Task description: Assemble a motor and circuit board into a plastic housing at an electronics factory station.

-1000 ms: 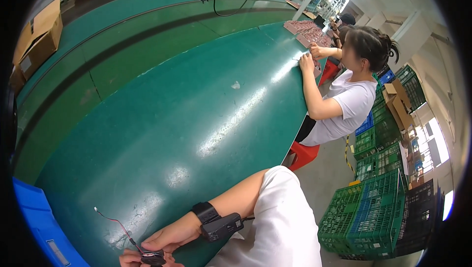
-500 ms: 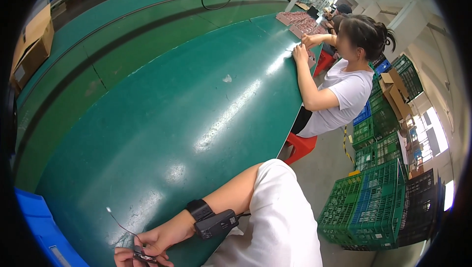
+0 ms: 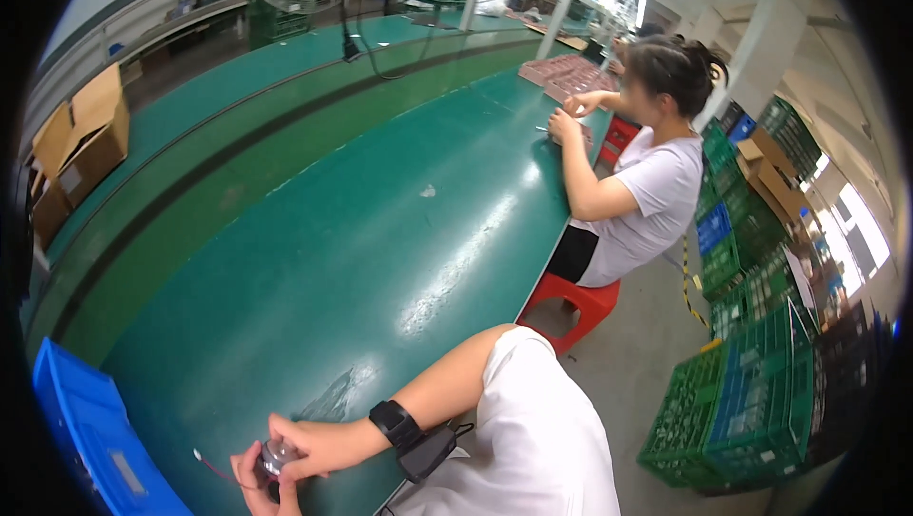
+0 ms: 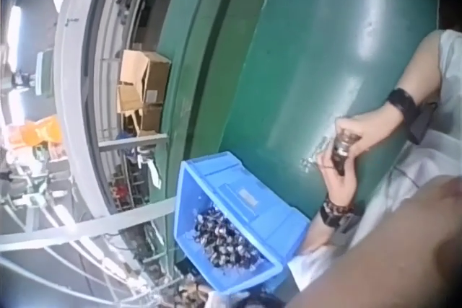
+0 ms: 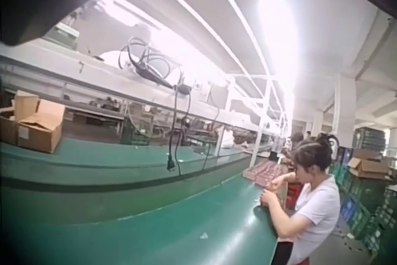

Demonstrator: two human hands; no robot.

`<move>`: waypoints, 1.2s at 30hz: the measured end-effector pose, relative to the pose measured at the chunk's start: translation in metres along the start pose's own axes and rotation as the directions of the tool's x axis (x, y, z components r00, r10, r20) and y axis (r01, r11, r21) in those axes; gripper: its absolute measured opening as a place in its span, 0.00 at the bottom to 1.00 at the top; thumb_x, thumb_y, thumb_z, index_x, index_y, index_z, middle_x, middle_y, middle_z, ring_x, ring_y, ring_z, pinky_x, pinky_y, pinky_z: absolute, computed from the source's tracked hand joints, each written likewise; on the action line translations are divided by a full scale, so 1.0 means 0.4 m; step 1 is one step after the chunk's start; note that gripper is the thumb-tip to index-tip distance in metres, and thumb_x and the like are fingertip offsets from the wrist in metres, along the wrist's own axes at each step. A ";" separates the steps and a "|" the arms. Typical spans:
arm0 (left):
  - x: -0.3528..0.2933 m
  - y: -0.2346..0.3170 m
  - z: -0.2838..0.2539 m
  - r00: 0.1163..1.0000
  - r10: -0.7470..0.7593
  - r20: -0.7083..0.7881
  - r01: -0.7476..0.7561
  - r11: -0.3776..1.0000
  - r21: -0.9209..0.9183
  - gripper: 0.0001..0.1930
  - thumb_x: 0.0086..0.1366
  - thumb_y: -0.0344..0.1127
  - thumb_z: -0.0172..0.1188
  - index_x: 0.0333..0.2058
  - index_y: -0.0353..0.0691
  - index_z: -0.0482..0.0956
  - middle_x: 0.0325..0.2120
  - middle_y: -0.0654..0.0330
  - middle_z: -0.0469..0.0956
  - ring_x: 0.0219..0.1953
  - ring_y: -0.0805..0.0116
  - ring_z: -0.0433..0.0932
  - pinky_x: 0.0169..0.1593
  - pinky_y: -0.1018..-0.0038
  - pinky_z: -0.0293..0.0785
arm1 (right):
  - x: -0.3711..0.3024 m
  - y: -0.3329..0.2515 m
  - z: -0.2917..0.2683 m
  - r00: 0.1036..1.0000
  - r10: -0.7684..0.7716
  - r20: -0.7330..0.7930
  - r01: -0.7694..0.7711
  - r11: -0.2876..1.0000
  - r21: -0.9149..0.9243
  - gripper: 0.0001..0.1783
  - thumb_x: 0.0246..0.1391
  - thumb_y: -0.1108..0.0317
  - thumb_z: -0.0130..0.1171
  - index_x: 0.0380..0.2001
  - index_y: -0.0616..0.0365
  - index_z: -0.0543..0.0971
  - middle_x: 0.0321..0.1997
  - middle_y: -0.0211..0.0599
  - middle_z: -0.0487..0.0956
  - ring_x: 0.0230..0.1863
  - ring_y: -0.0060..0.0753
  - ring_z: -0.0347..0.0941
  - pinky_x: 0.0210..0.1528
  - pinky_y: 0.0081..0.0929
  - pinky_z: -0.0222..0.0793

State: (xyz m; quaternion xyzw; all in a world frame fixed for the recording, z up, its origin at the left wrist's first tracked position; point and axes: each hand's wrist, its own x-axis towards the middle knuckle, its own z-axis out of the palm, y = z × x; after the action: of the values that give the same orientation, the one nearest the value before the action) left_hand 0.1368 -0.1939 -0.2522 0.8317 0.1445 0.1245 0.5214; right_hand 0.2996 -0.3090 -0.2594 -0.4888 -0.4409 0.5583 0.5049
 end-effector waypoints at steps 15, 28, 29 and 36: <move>0.064 0.018 0.059 0.974 -0.219 -0.055 0.107 0.664 -0.740 0.21 0.72 0.45 0.38 0.57 0.40 0.59 0.38 0.64 0.67 0.36 0.77 0.68 0.40 0.78 0.66 | 0.032 -0.466 0.164 0.377 -0.853 0.361 0.453 -0.170 -0.875 0.14 0.42 0.72 0.62 0.37 0.60 0.77 0.30 0.39 0.75 0.31 0.36 0.70 0.34 0.28 0.66; 0.062 0.004 0.067 0.974 -0.203 -0.096 0.074 0.695 -0.715 0.20 0.72 0.45 0.37 0.55 0.39 0.59 0.37 0.64 0.67 0.32 0.79 0.67 0.37 0.80 0.66 | 0.086 -0.458 0.162 -0.286 -0.075 0.955 0.166 -0.986 -0.027 0.17 0.54 0.81 0.46 0.28 0.50 0.82 0.70 0.11 0.51 0.69 0.07 0.41 0.69 0.20 0.45; 0.062 -0.006 0.064 0.986 -0.155 -0.064 0.058 0.673 -0.737 0.20 0.72 0.45 0.38 0.55 0.39 0.59 0.36 0.65 0.67 0.32 0.80 0.67 0.37 0.80 0.66 | 0.102 -0.453 0.173 -0.320 -0.077 0.944 0.156 -0.987 -0.028 0.17 0.54 0.81 0.46 0.28 0.50 0.82 0.70 0.11 0.51 0.69 0.07 0.41 0.69 0.20 0.45; 0.008 -0.004 0.025 0.949 -0.268 -0.165 0.073 0.698 -0.712 0.20 0.72 0.46 0.38 0.55 0.38 0.59 0.35 0.64 0.67 0.32 0.80 0.67 0.36 0.81 0.66 | 0.113 -0.394 0.238 -0.260 -0.335 0.906 0.219 -0.934 -0.283 0.12 0.54 0.78 0.50 0.31 0.51 0.81 0.69 0.17 0.53 0.69 0.09 0.45 0.70 0.22 0.44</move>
State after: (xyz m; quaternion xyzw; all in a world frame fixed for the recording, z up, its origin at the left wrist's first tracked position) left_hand 0.1431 -0.2003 -0.2577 0.5326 0.2298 0.2268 0.7824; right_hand 0.2258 -0.2480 -0.0957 -0.0581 -0.7645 -0.5835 0.2679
